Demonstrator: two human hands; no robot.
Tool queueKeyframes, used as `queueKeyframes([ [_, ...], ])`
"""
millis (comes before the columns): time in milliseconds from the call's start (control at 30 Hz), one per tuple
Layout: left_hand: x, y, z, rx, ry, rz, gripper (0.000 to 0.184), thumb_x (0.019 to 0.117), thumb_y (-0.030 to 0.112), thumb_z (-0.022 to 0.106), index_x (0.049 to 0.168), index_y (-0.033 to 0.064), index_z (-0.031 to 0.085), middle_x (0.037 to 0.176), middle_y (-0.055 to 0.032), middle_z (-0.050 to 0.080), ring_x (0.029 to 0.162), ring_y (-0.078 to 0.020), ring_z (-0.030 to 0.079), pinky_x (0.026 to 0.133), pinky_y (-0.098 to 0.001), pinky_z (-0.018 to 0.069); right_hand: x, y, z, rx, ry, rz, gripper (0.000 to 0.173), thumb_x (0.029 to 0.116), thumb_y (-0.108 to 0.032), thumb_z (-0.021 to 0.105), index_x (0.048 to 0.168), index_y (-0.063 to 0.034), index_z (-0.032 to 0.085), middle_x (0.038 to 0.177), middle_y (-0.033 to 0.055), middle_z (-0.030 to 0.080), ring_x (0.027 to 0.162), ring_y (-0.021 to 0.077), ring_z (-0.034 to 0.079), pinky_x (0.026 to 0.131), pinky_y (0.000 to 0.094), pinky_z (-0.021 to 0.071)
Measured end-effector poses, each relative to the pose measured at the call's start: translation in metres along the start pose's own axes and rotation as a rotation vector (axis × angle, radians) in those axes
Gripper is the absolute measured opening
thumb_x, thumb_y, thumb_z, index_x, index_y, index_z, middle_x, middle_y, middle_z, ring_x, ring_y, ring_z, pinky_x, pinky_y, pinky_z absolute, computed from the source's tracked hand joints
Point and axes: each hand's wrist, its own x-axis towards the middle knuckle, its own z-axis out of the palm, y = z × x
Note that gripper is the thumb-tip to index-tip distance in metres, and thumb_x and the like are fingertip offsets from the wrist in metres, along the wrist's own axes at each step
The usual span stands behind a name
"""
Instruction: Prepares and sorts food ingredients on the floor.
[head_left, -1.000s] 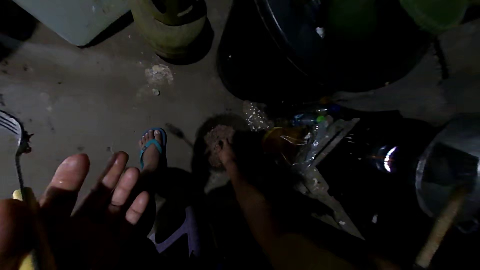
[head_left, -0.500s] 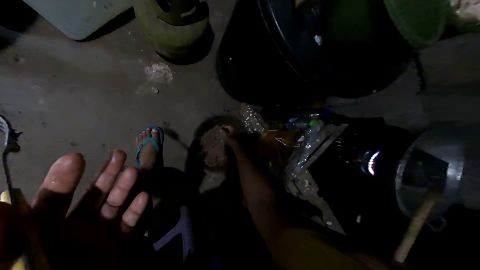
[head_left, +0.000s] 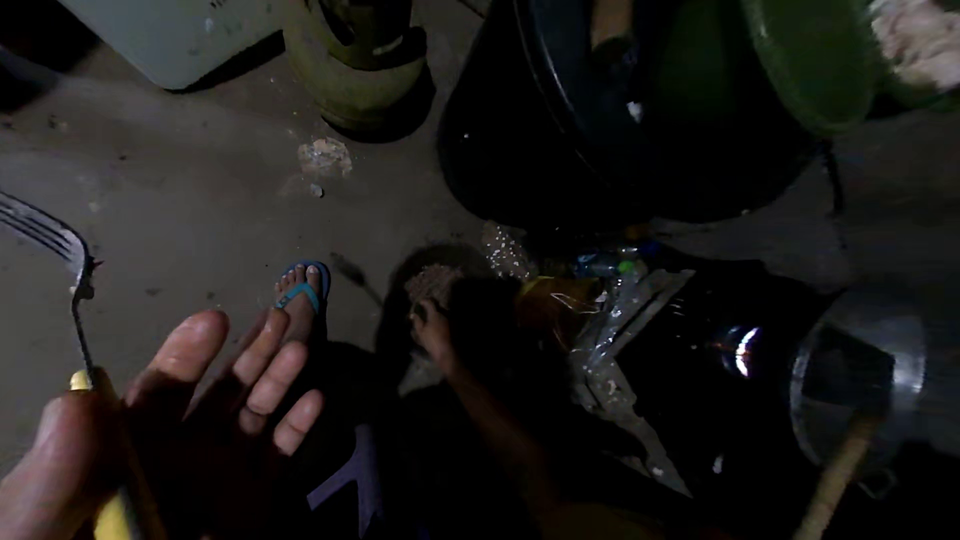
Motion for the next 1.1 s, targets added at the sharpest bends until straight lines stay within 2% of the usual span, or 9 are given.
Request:
queueKeyframes([
  [67,0.001,-0.001,0.013,0.039,0.114,-0.041,0.046,0.1128,0.035,0.030,0.145,0.0105,0.052,0.141,-0.0161,0.061,0.130,-0.0330,0.059,0.109,-0.0492,0.0490,-0.009,0.001,0.012,-0.129,-0.016,-0.018,0.050,0.1052,-0.043,0.054,0.151,-0.0230,0.052,0.138,0.0109,0.066,0.123,0.0289,0.066,0.105,0.0499,0.0526],
  [200,0.001,-0.002,0.017,0.057,0.173,-0.046,0.048,0.1126,0.035,0.027,0.139,0.0064,0.056,0.135,-0.0165,0.064,0.126,-0.0313,0.063,0.105,-0.0465,0.0524,0.026,0.004,-0.038,0.106,-0.048,0.025,0.050,0.1079,-0.026,0.054,0.148,0.0027,0.048,0.149,0.0263,0.051,0.139,0.0372,0.050,0.117,0.0498,0.0398],
  [333,0.001,-0.004,0.016,0.024,0.137,-0.047,0.048,0.1129,0.032,0.027,0.140,0.0039,0.056,0.136,-0.0184,0.063,0.128,-0.0328,0.061,0.107,-0.0477,0.0510,0.070,-0.005,-0.065,0.077,-0.055,-0.028,0.045,0.1036,-0.031,0.064,0.141,-0.0061,0.061,0.143,0.0204,0.060,0.136,0.0364,0.054,0.115,0.0558,0.0404],
  [667,0.007,-0.004,0.010,0.035,0.073,-0.077,0.041,0.1116,0.026,0.033,0.138,0.0050,0.057,0.138,-0.0181,0.062,0.126,-0.0313,0.061,0.107,-0.0447,0.0510,-0.001,0.041,0.022,0.032,0.046,0.016,0.053,0.1050,-0.030,0.060,0.153,-0.0094,0.047,0.139,0.0192,0.063,0.125,0.0335,0.064,0.108,0.0489,0.0497],
  [767,0.003,-0.006,0.014,0.048,0.081,-0.098,0.041,0.1114,0.026,0.035,0.137,0.0046,0.059,0.136,-0.0176,0.064,0.127,-0.0316,0.061,0.109,-0.0459,0.0499,0.030,0.031,-0.021,0.111,-0.113,-0.033,0.050,0.1052,-0.027,0.060,0.147,-0.0010,0.051,0.148,0.0220,0.054,0.138,0.0334,0.053,0.117,0.0473,0.0410],
  [900,0.000,-0.008,0.011,0.025,0.059,-0.090,0.042,0.1119,0.027,0.034,0.138,0.0057,0.058,0.137,-0.0179,0.063,0.130,-0.0325,0.060,0.110,-0.0473,0.0481,0.055,0.032,-0.083,0.088,-0.152,-0.123,0.043,0.1077,-0.025,0.055,0.138,0.0045,0.058,0.137,0.0294,0.060,0.129,0.0420,0.058,0.109,0.0559,0.0459],
  [967,-0.002,-0.009,0.013,0.014,0.063,-0.099,0.042,0.1120,0.026,0.033,0.138,0.0054,0.058,0.137,-0.0182,0.064,0.129,-0.0330,0.060,0.110,-0.0474,0.0485,0.015,-0.012,-0.096,0.052,-0.254,0.142,0.045,0.1123,-0.021,0.044,0.152,0.0017,0.044,0.156,0.0233,0.046,0.145,0.0354,0.044,0.120,0.0496,0.0344],
  [1033,0.002,-0.008,0.015,0.034,0.055,-0.090,0.041,0.1117,0.026,0.034,0.139,0.0053,0.057,0.137,-0.0177,0.063,0.129,-0.0325,0.061,0.109,-0.0470,0.0491,0.004,-0.006,-0.051,0.188,-0.065,0.133,0.047,0.1081,-0.026,0.054,0.146,0.0018,0.052,0.147,0.0224,0.055,0.136,0.0323,0.054,0.115,0.0464,0.0425],
  [1100,0.003,-0.006,0.015,0.037,0.048,-0.089,0.042,0.1121,0.027,0.033,0.140,0.0053,0.057,0.139,-0.0180,0.062,0.130,-0.0328,0.060,0.110,-0.0470,0.0483,-0.003,0.014,0.011,0.168,0.057,0.105,0.052,0.1058,-0.039,0.055,0.149,-0.0103,0.052,0.140,0.0163,0.062,0.127,0.0298,0.062,0.108,0.0488,0.0498],
])
